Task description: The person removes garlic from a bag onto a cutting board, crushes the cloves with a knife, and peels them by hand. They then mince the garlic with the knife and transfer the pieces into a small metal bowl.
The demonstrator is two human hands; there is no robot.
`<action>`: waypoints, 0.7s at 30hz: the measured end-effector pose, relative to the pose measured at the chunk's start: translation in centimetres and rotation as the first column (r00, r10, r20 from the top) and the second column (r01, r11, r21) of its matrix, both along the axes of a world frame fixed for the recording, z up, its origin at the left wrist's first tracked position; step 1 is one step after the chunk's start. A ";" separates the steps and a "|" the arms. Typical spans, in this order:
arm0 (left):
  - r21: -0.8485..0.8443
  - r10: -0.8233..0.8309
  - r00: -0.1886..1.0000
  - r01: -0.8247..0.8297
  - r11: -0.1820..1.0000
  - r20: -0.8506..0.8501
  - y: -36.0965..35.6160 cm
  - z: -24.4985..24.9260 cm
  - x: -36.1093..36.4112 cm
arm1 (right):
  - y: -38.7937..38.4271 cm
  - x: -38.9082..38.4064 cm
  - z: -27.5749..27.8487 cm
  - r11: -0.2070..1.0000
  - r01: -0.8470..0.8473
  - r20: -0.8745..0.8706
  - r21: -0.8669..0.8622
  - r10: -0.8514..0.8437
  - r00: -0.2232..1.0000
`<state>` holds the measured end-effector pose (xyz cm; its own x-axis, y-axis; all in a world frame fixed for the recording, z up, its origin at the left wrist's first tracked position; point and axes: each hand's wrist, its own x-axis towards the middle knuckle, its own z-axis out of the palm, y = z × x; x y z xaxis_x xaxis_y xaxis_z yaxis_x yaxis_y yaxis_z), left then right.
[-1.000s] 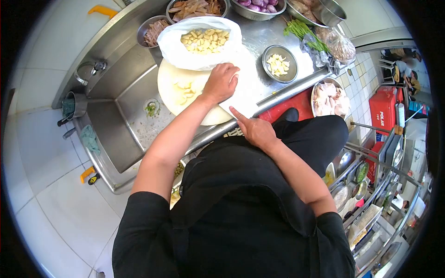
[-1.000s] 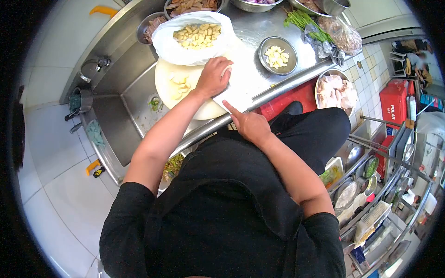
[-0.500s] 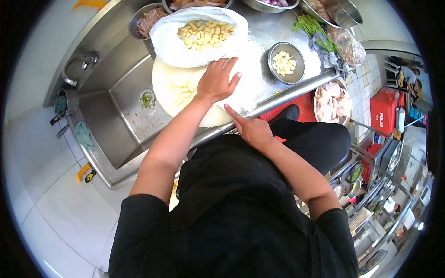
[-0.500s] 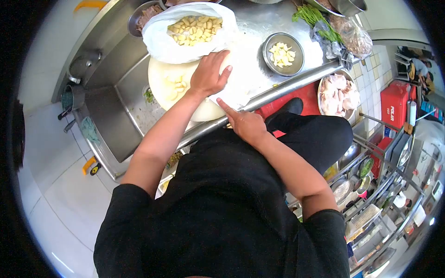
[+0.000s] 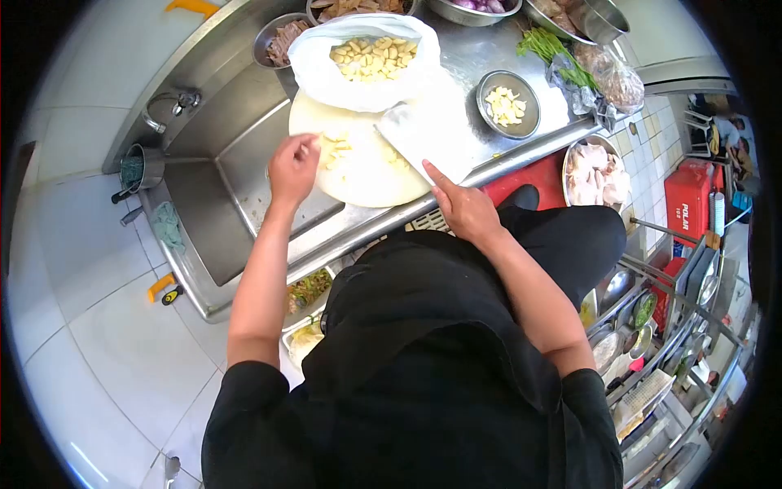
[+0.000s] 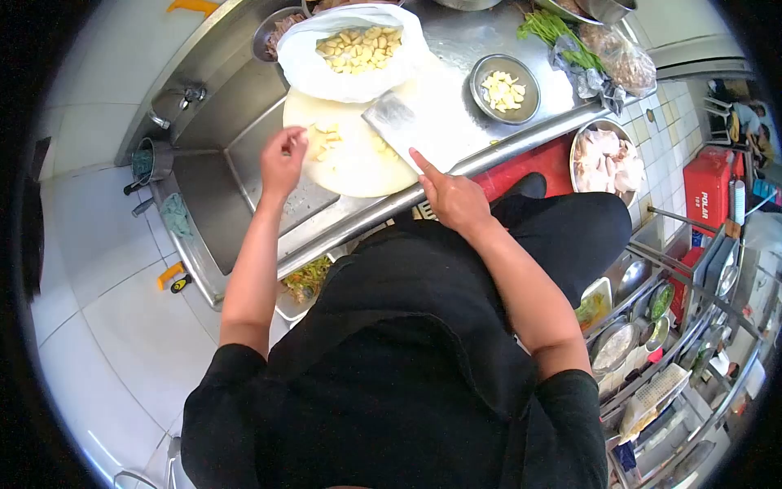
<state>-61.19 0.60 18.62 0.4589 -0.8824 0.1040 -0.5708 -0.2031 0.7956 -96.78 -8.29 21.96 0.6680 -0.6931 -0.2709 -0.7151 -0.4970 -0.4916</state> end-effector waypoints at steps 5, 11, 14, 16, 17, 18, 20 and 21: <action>0.083 -0.290 0.942 0.280 0.956 0.168 3.3 -2.0 -5.6 | 1.7 -0.3 0.4 1.000 -0.017 -0.022 0.012 0.017 1.000; 0.018 -0.146 0.989 0.146 0.989 -0.005 -0.7 -3.0 -9.1 | 2.4 -0.2 1.9 0.999 0.031 -0.057 0.038 -0.029 0.998; 0.050 0.036 0.995 -0.032 0.998 -0.091 -1.6 -1.2 -7.7 | 2.6 -0.9 1.9 1.000 -0.011 -0.052 0.008 0.012 0.999; -0.106 -0.016 1.000 0.015 0.994 -0.010 -3.4 -0.1 -7.8 | 3.0 -0.9 1.5 0.999 -0.052 -0.062 0.001 0.052 0.997; -0.182 -0.034 0.999 0.039 0.982 0.033 -4.5 0.3 -8.0 | 3.1 -0.9 1.2 0.997 -0.075 -0.067 -0.004 0.075 0.995; -0.271 -0.089 0.995 0.099 0.957 0.051 -6.1 0.4 -8.7 | 3.1 -0.8 0.8 0.996 -0.085 -0.076 -0.008 0.084 0.994; -0.298 -0.156 0.979 0.189 0.936 0.132 -8.7 -1.1 -10.3 | 3.4 -0.9 0.2 0.995 -0.101 -0.095 -0.012 0.099 0.991; -0.301 -0.187 0.970 0.228 0.926 0.158 -9.6 -1.6 -11.1 | 3.5 -0.9 0.3 0.994 -0.109 -0.091 -0.033 0.106 0.990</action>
<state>-72.31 -9.05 17.00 0.2348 -0.8688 0.4360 -0.6709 0.1798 0.7194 -97.64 -4.82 22.25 0.7134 -0.6294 -0.3080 -0.6967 -0.5901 -0.4079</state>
